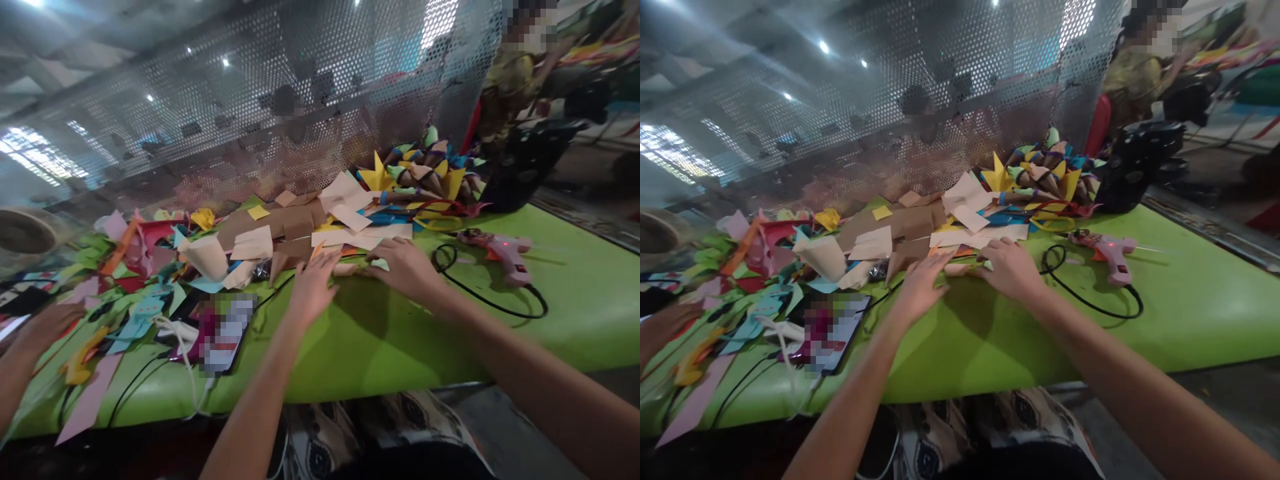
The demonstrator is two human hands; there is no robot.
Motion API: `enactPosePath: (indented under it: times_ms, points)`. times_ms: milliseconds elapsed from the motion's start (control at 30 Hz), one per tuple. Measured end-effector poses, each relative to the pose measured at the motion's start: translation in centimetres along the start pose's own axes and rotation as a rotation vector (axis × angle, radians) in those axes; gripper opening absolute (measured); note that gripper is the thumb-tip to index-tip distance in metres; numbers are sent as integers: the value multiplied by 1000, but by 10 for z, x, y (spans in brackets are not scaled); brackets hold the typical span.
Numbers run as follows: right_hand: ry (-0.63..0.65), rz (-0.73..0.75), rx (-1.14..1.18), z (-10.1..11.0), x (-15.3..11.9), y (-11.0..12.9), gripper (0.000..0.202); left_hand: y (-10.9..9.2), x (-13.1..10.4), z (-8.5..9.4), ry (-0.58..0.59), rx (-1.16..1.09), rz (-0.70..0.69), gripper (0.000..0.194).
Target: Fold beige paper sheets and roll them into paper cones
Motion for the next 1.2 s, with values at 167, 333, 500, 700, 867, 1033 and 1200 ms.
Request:
enactPosePath:
  times_ms: [167,333,500,700,867,1033,1200]
  points:
    - [136,14,-66,-8,-3,6,13,3,12,-11,-140,-59,46,34]
    - [165,17,-85,-11,-2,7,10,12,8,-6,-289,-202,138,15]
    - [143,-1,-87,-12,-3,2,9,13,5,-9,-274,-276,115,45]
    - [155,-5,-92,-11,-2,3,11,2,13,-16,-208,-46,-14,60]
    - [167,-24,-87,-8,-3,3,12,2,24,-15,-148,47,-37,35]
    - [168,-10,-94,-9,-3,2,12,1,38,-11,-169,-24,36,29]
    - [191,1,-84,-9,-2,1,12,1,54,-7,-170,-240,144,21]
Point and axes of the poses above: each hand's wrist, its own x-axis towards the middle knuckle, its own z-axis out of the back of the hand, y = z × x, the point moved 3 cm from there along x, towards the middle knuckle, and after that the axes turned 2 degrees about -x, right-handed, at the moved point
